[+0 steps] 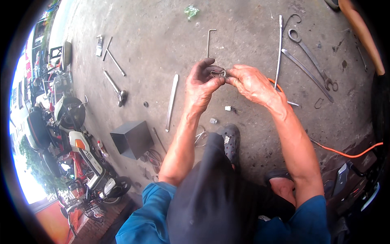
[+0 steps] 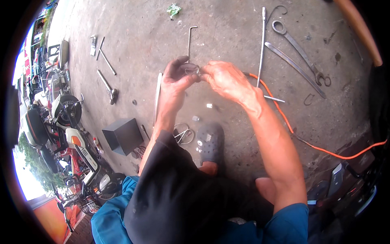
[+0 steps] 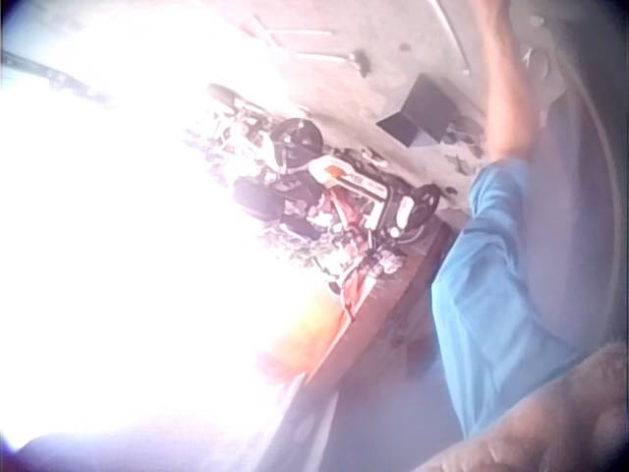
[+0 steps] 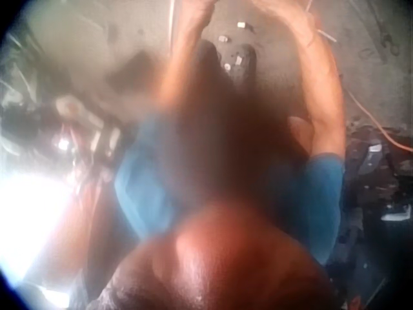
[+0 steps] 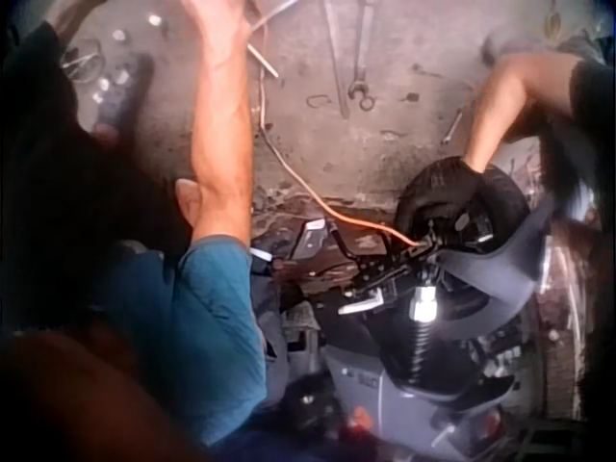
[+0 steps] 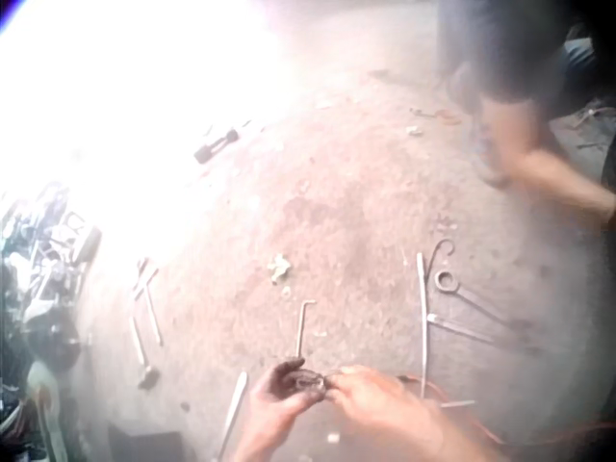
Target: The person works on the electrical wiring near the rear wheel of an electric bicycle, stripping insulation, connecting wires, and securing components using a socket wrench.
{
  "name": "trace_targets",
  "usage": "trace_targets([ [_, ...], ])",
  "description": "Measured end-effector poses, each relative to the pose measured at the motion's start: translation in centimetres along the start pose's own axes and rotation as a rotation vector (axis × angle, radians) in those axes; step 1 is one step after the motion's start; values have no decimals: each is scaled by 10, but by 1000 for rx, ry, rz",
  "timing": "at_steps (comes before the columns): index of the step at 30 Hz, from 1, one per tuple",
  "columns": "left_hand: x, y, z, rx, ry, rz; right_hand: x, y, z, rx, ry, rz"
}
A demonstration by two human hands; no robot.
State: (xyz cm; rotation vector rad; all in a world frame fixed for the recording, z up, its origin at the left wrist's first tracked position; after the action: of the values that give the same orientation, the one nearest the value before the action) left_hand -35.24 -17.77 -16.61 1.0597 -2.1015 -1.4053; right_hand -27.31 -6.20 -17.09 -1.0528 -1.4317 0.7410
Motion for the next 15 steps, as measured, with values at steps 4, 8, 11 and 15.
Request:
trace_targets([
  [4,1,-8,3,11,68,25,0,3,-6,41,234,147],
  [8,1,-20,4,19,72,29,-6,15,-9,-94,287,144],
  [11,0,-21,4,21,60,48,-7,17,-12,-71,324,185],
  [15,-4,-9,7,129,-75,248,-9,19,-14,-69,296,378],
])
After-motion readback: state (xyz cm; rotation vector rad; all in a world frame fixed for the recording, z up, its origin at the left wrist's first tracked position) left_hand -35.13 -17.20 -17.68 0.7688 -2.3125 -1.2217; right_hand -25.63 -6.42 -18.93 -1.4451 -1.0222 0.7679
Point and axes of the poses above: each hand's wrist, its own z-axis towards the middle knuckle, its own x-axis out of the back of the hand, y = z × x, the point moved 7 cm from there along z, towards the middle knuckle, and after that the axes turned 5 degrees about z, right-handed, at the moved point
